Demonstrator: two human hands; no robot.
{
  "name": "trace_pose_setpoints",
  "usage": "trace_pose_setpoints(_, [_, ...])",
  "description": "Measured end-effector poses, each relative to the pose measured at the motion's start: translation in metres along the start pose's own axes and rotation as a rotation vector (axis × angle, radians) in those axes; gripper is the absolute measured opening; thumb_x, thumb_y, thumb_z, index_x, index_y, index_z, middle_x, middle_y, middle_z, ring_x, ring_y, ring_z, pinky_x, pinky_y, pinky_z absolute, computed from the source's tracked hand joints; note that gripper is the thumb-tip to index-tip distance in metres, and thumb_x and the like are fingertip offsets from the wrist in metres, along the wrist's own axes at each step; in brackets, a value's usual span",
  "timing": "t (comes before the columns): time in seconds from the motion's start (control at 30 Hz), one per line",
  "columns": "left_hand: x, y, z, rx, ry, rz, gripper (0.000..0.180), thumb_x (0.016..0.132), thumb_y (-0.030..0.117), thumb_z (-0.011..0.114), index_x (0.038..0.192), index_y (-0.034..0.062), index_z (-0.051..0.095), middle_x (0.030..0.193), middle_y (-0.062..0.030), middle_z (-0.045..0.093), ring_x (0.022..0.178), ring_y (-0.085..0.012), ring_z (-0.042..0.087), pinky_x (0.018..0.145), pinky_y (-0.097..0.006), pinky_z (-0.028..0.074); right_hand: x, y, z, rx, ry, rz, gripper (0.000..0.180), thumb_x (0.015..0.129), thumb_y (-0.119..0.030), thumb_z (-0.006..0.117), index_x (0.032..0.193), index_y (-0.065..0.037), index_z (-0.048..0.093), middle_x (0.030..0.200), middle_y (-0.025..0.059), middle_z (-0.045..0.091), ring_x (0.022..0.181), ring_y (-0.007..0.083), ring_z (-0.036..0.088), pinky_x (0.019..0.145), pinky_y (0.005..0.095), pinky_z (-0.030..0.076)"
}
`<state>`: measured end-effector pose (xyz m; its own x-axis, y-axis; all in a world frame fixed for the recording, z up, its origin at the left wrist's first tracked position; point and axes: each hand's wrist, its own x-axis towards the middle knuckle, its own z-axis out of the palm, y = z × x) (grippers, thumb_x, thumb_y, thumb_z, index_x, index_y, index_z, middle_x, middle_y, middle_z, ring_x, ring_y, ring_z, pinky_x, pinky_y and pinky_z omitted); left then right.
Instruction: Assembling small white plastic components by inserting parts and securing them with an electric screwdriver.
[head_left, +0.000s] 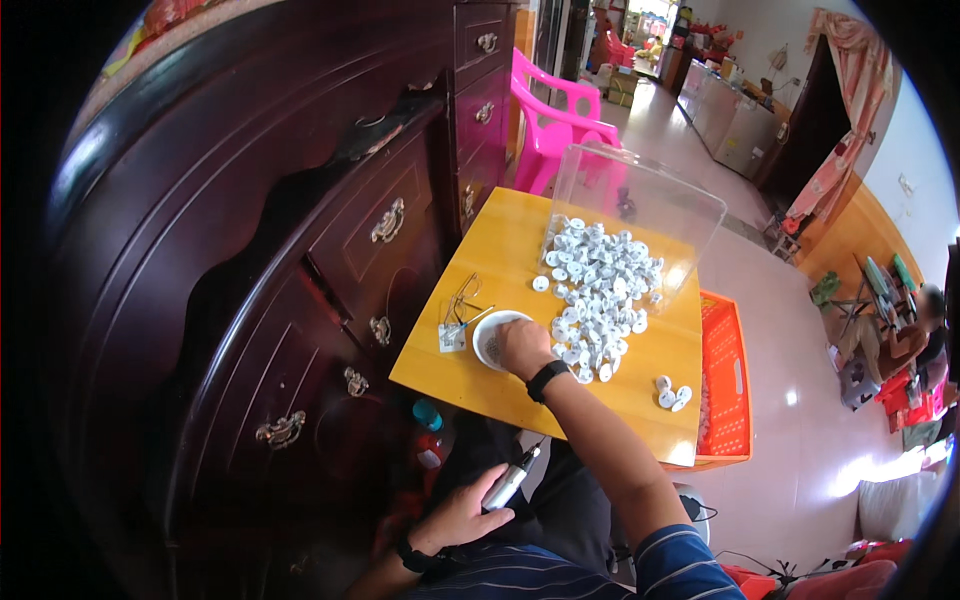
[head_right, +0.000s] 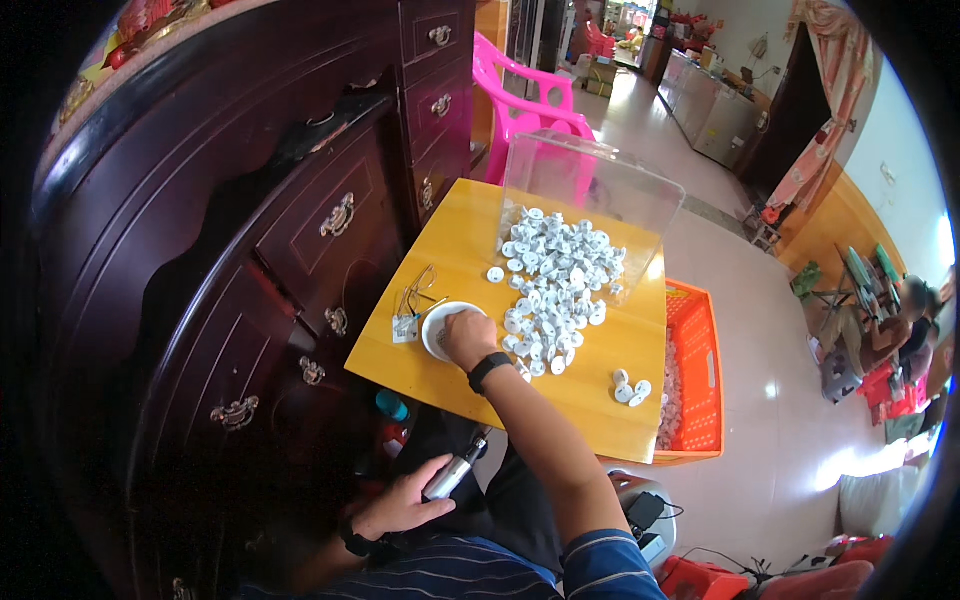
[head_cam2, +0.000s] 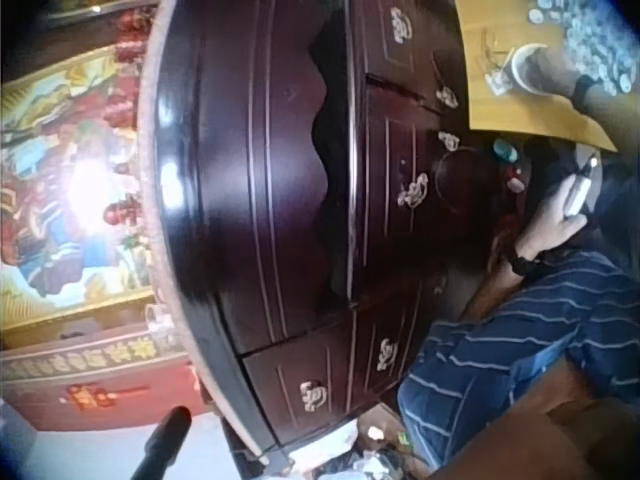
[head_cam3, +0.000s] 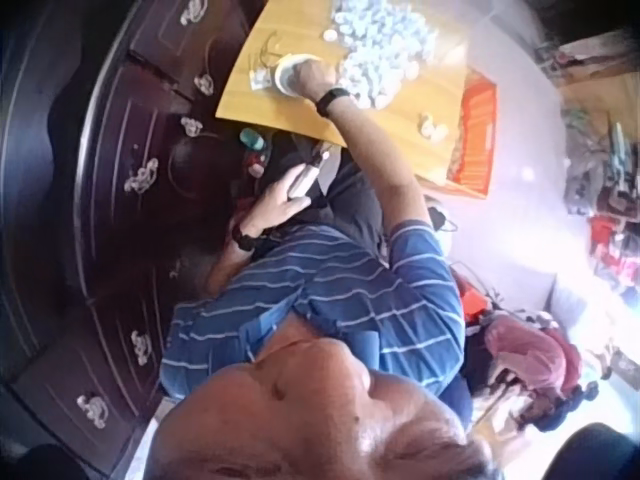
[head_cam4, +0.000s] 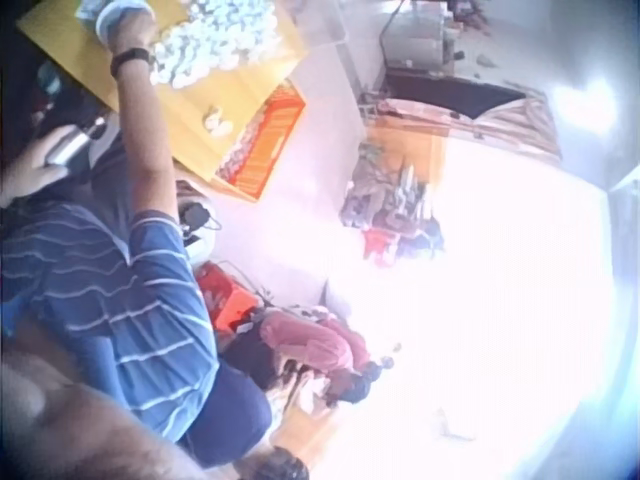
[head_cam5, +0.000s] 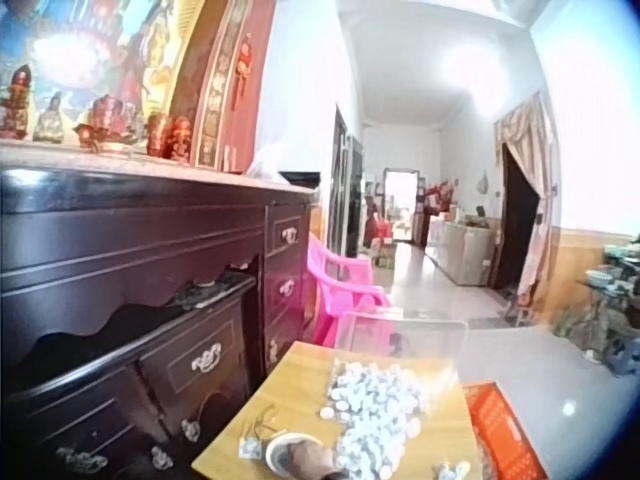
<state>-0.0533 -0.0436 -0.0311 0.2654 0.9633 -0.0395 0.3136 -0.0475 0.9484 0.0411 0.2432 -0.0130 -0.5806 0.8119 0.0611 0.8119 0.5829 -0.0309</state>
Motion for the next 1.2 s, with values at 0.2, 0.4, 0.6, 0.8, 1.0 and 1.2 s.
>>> trace_pose_setpoints(0.2, [0.005, -0.001, -0.005, -0.026, 0.002, -0.027, 0.075, 0.089, 0.027, 0.076, 0.151, 0.0044, 0.040, 0.121, -0.0269, 0.066, 0.108, -0.0382, 0.070, 0.092, -0.041, 0.054, 0.005, -0.001, -0.001, 0.008, -0.066, 0.035, 0.024, 0.090, -0.023, 0.062, 0.102, -0.009, 0.077, 0.102, 0.0152, 0.075, 0.095, 0.0301, 0.075, 0.077, 0.0416, 0.061])
trace_pose_setpoints(0.4, [0.003, 0.001, -0.008, -0.038, -0.032, -0.091, 0.074, 0.092, 0.022, 0.077, 0.152, 0.0016, 0.039, 0.133, -0.0212, 0.061, 0.116, -0.0279, 0.065, 0.099, -0.038, 0.051, 0.006, 0.002, -0.001, 0.030, -0.063, 0.039, 0.027, 0.088, -0.022, 0.064, 0.108, -0.007, 0.074, 0.102, 0.0161, 0.075, 0.095, 0.0324, 0.074, 0.078, 0.0418, 0.060])
trace_pose_setpoints(0.6, [0.005, 0.006, -0.008, -0.017, -0.057, -0.122, 0.075, 0.092, 0.022, 0.077, 0.153, 0.0014, 0.038, 0.133, -0.0211, 0.060, 0.117, -0.0271, 0.064, 0.099, -0.039, 0.051, 0.002, 0.009, 0.000, 0.117, 0.028, -0.004, 0.023, 0.089, -0.018, 0.063, 0.106, -0.004, 0.070, 0.103, 0.0199, 0.074, 0.093, 0.0351, 0.074, 0.078, 0.0453, 0.060])
trace_pose_setpoints(0.8, [0.009, 0.008, -0.003, -0.014, -0.016, -0.080, 0.075, 0.091, 0.024, 0.076, 0.153, 0.0039, 0.039, 0.125, -0.0234, 0.064, 0.111, -0.0313, 0.067, 0.095, -0.039, 0.053, 0.005, 0.011, 0.004, 0.200, 0.125, 0.024, 0.023, 0.088, -0.016, 0.063, 0.106, -0.006, 0.071, 0.098, 0.0213, 0.074, 0.090, 0.0380, 0.074, 0.077, 0.0440, 0.060])
trace_pose_setpoints(1.0, [0.008, 0.000, 0.000, 0.000, 0.021, -0.034, 0.075, 0.089, 0.025, 0.076, 0.152, 0.0062, 0.040, 0.115, -0.0261, 0.068, 0.103, -0.0366, 0.071, 0.088, -0.041, 0.055, 0.010, 0.001, 0.009, 0.110, 0.070, 0.032, 0.020, 0.087, -0.020, 0.066, 0.096, -0.005, 0.075, 0.099, 0.0196, 0.075, 0.089, 0.0352, 0.074, 0.076, 0.0426, 0.061])
trace_pose_setpoints(1.2, [0.008, -0.003, -0.006, 0.017, 0.049, 0.003, 0.074, 0.089, 0.024, 0.075, 0.151, 0.0066, 0.039, 0.115, -0.0265, 0.068, 0.102, -0.0384, 0.071, 0.088, -0.041, 0.056, 0.007, 0.004, 0.004, 0.134, 0.052, -0.004, 0.021, 0.087, -0.021, 0.066, 0.094, -0.003, 0.075, 0.096, 0.0204, 0.075, 0.090, 0.0345, 0.074, 0.076, 0.0435, 0.061])
